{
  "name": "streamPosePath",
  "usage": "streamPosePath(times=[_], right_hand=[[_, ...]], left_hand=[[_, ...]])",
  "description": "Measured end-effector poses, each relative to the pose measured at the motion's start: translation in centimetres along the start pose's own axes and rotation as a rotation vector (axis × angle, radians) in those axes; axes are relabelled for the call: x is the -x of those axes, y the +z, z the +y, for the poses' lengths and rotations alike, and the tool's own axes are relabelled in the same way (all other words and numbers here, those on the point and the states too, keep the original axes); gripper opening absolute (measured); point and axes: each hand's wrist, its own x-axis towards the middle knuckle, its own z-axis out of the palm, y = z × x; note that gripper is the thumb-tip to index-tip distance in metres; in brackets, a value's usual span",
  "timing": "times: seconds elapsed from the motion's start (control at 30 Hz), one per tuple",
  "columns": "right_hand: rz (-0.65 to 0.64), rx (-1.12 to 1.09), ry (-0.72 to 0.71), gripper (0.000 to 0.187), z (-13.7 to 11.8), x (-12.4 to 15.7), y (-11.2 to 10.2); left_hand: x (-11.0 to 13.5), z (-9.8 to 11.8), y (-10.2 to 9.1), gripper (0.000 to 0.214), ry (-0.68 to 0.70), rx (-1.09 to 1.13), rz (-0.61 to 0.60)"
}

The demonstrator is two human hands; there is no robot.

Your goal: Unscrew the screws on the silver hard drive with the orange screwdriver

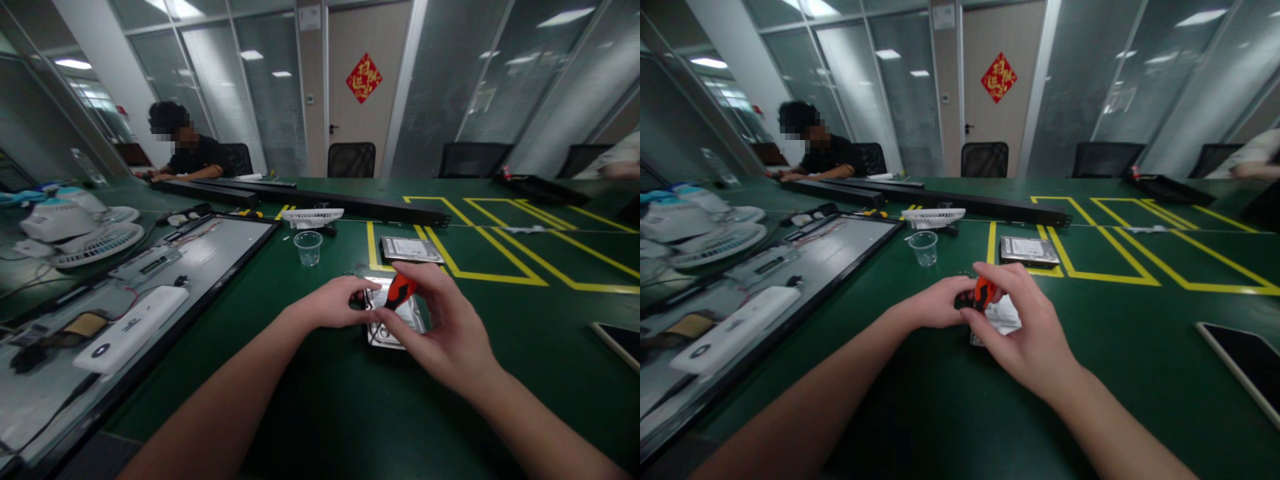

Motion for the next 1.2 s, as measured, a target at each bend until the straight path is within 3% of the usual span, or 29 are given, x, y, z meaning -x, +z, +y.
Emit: streamPosePath(times=[0.47, 0.73, 0.97, 1.2], right_hand=[[-0.028, -0.096, 0.071, 0.067, -0.24, 0.64, -0.07], [0.015, -0.027, -0.014, 0.062, -0.01, -0.13, 0.08], [0.029, -0.040, 0.016, 0.064, -0.30, 0.28, 0.21], [0.004, -0.103, 0.105, 0.063, -0.32, 0.64, 0.06]], left_hand=[[-0.03, -0.10, 0.04, 0.053, 0.008, -0.035, 0.005], [0.26, 0.20, -0.19, 0.049, -0.010, -0.005, -0.008], [0.10, 0.05, -0.01, 0.047, -0.013, -0.003, -0.004], [0.01, 0.21, -0.14, 0.065, -0.029, -0.046, -0.007]])
